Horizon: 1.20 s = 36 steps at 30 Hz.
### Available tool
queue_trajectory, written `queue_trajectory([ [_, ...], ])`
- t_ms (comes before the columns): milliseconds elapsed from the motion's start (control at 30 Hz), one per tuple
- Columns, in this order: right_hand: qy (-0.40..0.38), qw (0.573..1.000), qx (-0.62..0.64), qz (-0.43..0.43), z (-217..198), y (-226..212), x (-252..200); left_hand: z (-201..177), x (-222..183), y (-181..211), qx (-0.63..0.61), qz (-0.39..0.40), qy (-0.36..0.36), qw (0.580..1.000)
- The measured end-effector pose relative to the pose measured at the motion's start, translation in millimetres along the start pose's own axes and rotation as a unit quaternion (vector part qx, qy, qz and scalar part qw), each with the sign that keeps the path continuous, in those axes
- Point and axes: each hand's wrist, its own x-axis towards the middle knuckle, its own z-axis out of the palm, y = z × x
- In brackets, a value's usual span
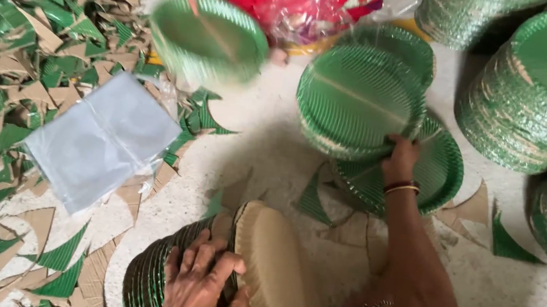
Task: The person sits on the floor and counts stacks of green disposable leaf plates, tapping and squaring each stack against their lap, then sets counted stacks aside with other finished stacks. They occasionally reach to move loose plates and stacks around the work area.
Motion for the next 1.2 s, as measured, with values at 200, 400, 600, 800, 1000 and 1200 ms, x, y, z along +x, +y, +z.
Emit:
queue_trajectory([
  [200,0.068,0.996,0.04,0.035,29.2,-55.4,-31.7,11.5,6.9,0.9,0.027,0.008,0.007,1.0],
  [400,0.052,0.989,-0.108,0.091,29.7,-87.7,-102.7,8.9,1.8,4.1,0.001,0.106,0.098,0.99],
  [600,-0.177,0.944,-0.2,0.194,74.7,-177.9,-310.6,5.1,-2.0,17.7,-0.004,0.149,0.176,0.973],
  [800,-0.408,0.836,-0.299,0.213,95.5,-209.0,-425.0,2.3,-4.4,18.3,-0.041,0.096,0.138,0.985],
  [1000,-0.467,0.831,-0.282,0.112,74.9,-175.5,-411.5,18.8,-10.8,0.3,-0.033,0.112,0.161,0.98],
  [1200,-0.455,0.853,-0.242,0.079,71.7,-185.8,-408.2,9.0,-24.8,-1.0,-0.05,0.094,0.146,0.984],
])
